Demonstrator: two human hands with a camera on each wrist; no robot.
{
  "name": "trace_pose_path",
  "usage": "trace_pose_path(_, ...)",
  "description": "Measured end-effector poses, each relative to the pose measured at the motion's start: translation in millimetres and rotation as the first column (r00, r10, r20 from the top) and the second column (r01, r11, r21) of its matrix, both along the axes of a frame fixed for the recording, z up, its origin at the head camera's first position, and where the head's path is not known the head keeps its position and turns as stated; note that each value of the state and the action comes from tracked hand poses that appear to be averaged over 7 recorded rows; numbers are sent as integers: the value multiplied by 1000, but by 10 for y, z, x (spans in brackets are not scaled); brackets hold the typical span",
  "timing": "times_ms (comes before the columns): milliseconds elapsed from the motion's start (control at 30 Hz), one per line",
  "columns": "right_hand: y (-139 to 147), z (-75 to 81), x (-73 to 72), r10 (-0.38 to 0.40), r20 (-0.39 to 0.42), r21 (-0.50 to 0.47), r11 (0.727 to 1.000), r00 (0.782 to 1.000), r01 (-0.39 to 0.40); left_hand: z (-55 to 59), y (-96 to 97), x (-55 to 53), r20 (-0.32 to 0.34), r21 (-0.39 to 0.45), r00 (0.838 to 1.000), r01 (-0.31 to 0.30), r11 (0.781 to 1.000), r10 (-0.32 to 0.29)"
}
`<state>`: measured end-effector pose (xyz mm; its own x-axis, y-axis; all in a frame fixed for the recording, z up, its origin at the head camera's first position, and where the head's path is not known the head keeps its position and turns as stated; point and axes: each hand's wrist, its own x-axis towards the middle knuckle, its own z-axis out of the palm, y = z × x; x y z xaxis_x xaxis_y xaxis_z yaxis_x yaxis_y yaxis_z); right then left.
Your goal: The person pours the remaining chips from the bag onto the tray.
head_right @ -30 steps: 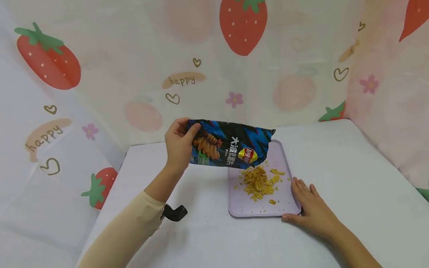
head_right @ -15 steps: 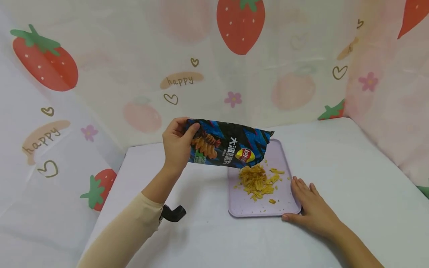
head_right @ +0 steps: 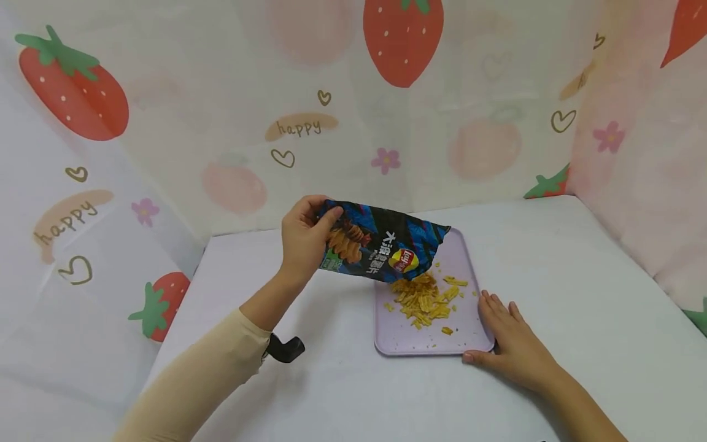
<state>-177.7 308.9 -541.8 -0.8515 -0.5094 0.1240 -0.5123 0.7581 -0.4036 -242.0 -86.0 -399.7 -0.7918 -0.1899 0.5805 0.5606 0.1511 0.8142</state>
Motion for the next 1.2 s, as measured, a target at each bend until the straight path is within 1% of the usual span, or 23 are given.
trace_pose_path(100, -13, -9, 9, -2, 14, 6, 1000, 1000, 2, 19, -6, 1, -20, 17, 1000, -20, 1000, 21)
trace_pose_path(133, -14, -13, 9, -4, 8, 11, 1000, 1000, 4, 22, -4, -2, -23, 15, 1000, -16, 1000, 17)
trace_pose_path(267, -11, -21, 19, -6, -8, 4, 1000, 1000, 6, 5, 5, -20, 4, -23, 1000, 11, 1000, -11)
trace_pose_path(333, -6, -16, 20, -4, -7, 3, 1000, 1000, 4, 26, 6, -25, -9, -14, 1000, 5, 1000, -5)
trace_pose_path(433, -2, -6, 17, -6, -12, 7, 1000, 1000, 6, 55, 20, -33, -12, 8, 999, 30, 1000, -30)
trace_pose_path(567, 4, 10, 18, -10, -8, 2, 1000, 1000, 10, 100, 43, -44, -8, -24, 998, 62, 998, -62)
trace_pose_path(633, 5, 13, 20, -6, -2, -6, 1000, 1000, 6, 141, 47, -49, -11, -34, 999, 53, 998, -54)
trace_pose_path(733, 2, 11, 18, -6, -9, 1, 1000, 1000, 6, 204, 47, -71, -21, -18, 999, 38, 999, -38)
trace_pose_path(833, -3, -1, 18, -4, -12, 8, 1000, 1000, 4, 233, 41, -76, -8, 2, 998, 54, 999, -54)
trace_pose_path(933, -8, 2, 17, -7, -2, 17, 1000, 1000, 7, 255, 32, -69, -18, 29, 999, 48, 998, -48)
trace_pose_path(1067, -13, 14, 22, -7, 12, 14, 1000, 1000, 7, 257, 42, -58, -39, 45, 999, 38, 998, -37)
trace_pose_path(1200, -21, 8, 32, -5, -10, 3, 1000, 1000, 5, 226, 99, -25, -9, 12, 996, 83, 996, -83)
